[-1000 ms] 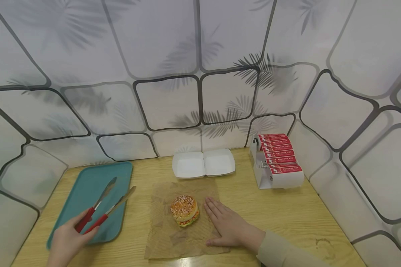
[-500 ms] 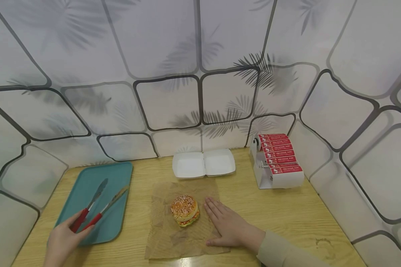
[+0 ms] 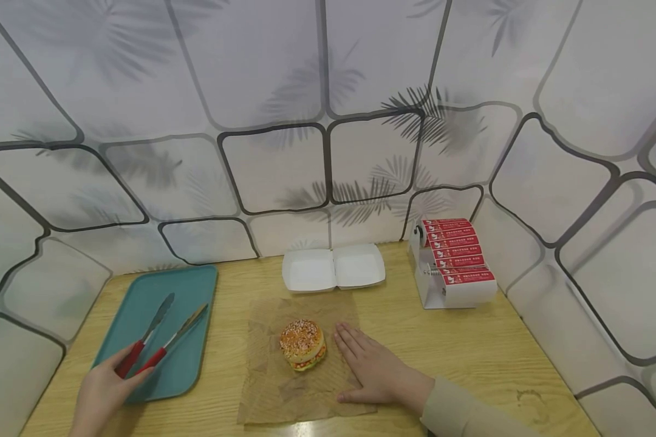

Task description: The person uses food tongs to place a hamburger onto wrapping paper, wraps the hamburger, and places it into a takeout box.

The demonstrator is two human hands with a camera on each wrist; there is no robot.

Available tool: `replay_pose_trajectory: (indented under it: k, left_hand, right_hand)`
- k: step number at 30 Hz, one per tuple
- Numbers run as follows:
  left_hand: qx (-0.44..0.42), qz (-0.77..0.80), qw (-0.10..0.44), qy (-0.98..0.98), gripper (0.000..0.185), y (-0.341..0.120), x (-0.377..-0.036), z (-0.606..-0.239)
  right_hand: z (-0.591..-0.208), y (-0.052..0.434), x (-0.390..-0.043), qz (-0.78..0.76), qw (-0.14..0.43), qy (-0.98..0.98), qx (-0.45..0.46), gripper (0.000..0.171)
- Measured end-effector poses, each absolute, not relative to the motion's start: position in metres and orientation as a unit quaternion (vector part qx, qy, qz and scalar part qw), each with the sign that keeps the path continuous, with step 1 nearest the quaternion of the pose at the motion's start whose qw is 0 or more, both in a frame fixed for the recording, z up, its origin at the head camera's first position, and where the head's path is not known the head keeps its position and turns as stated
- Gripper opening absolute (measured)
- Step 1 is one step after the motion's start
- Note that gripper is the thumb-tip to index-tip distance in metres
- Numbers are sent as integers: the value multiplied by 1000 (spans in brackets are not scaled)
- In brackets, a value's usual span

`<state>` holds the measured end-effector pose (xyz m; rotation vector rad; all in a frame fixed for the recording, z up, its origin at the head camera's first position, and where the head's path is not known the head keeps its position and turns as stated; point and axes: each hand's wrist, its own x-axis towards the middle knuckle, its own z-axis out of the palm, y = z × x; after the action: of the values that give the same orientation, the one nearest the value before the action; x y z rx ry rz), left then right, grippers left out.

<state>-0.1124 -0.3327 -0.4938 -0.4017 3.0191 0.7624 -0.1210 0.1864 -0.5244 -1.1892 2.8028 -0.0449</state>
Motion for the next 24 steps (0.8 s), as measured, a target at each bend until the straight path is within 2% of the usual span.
replay_pose_trajectory:
  k: [10,24]
  left_hand:
    - [-119,234,14,965,82,-337,-113,-499]
    - [-129,238,21,963,83,-337,-115,-497]
  right_hand:
    - [-525,188,-121,-33,37,916,-398,110]
    - [-525,187,-122,-27,64,920,-385,111]
